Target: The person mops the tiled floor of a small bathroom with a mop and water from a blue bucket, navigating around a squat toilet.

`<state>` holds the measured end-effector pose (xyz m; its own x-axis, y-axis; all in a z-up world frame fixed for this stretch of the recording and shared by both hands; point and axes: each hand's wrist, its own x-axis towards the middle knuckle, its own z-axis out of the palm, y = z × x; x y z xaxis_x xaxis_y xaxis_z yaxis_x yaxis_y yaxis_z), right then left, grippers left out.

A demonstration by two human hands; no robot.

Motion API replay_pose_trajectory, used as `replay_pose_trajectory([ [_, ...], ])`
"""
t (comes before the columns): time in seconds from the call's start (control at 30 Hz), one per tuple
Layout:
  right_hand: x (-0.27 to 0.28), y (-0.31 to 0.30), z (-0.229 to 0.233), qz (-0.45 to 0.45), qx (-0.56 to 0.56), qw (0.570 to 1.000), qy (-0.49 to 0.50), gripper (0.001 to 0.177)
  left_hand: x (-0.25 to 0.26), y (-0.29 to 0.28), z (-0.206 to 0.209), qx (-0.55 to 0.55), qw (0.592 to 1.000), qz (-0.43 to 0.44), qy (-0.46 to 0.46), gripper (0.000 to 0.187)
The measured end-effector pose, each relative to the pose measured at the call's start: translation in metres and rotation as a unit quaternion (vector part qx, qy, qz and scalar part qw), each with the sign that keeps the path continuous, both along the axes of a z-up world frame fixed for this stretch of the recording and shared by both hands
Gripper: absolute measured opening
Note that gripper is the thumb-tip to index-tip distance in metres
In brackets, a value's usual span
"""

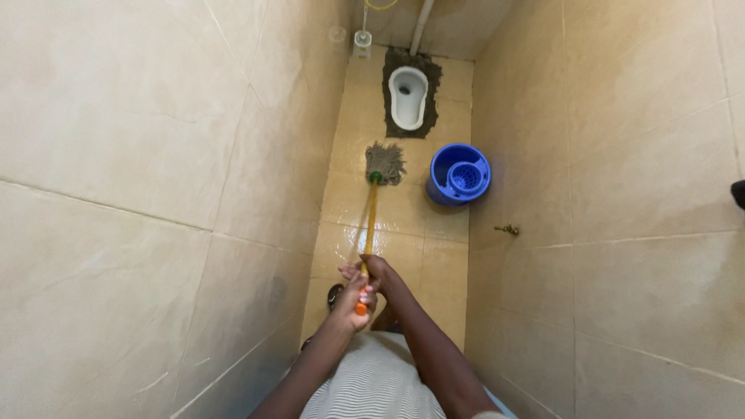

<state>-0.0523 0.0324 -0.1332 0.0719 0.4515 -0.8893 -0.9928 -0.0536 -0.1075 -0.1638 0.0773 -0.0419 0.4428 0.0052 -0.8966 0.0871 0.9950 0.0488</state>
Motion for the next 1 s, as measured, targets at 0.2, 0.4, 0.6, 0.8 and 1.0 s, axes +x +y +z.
replay_pose_trajectory([
  [0.2, 0.006, 0.006, -0.020, -0.082, 0.091, 0.991, 0.052, 0.029, -0.006, -0.015, -0.020, -0.055, 0.995, -0.008, -0.079, 0.040],
  [0.4, 0.028, -0.090, -0.019, -0.214, 0.112, 0.969, 0.052, 0.023, 0.038, -0.086, 0.003, -0.063, 0.989, -0.131, -0.036, 0.037],
  [0.6, 0.018, -0.177, 0.001, -0.294, 0.100, 0.950, 0.042, 0.025, 0.045, -0.139, -0.015, -0.171, 0.955, -0.238, -0.052, 0.012],
  [0.8, 0.003, -0.141, -0.007, -0.255, -0.113, 0.958, -0.060, 0.024, 0.030, -0.082, -0.012, -0.230, 0.961, -0.155, 0.025, 0.009],
  [1.0, 0.009, -0.053, -0.031, -0.150, -0.121, 0.981, -0.035, 0.017, 0.027, 0.012, 0.019, -0.206, 0.978, -0.031, 0.035, 0.017],
])
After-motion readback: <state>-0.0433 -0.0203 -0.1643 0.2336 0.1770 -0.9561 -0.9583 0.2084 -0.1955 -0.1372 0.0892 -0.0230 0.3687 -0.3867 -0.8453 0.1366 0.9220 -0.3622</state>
